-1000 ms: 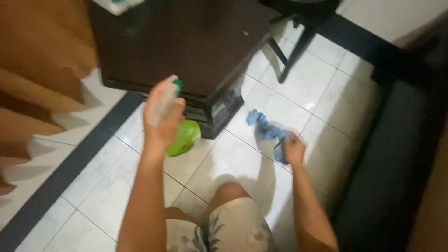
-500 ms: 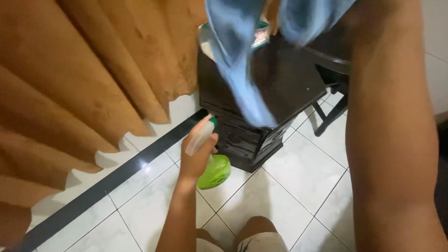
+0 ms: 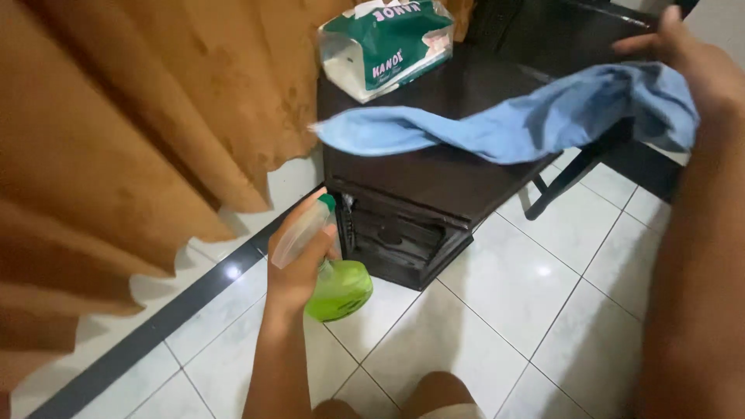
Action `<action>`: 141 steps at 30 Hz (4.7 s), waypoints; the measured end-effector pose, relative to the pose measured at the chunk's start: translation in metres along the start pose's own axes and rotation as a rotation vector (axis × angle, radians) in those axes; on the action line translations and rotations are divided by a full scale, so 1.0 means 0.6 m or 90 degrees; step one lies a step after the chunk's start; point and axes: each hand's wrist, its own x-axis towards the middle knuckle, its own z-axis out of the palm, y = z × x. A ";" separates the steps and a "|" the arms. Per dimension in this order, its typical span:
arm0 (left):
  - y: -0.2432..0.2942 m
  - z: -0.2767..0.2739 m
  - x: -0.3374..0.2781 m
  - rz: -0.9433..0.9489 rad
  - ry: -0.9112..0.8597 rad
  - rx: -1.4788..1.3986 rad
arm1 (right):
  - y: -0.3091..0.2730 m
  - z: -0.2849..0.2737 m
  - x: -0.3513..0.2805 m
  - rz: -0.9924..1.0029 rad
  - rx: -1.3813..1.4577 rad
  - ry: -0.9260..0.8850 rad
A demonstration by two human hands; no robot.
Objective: The person cleans a small wooden side table and a bed frame using a spray bottle and a cloth. They spray the surfaces and wipe them down, moving from the table to the bed.
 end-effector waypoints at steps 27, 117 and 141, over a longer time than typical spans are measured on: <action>0.192 -0.043 0.247 -0.142 -0.027 0.095 | -0.161 0.278 -0.065 0.000 -0.309 -0.131; 0.173 0.151 0.327 0.125 -0.060 0.130 | -0.049 0.264 0.101 -0.048 -0.437 -0.025; 0.169 0.148 0.323 0.108 -0.054 0.127 | -0.040 0.305 0.125 -0.161 -0.324 0.033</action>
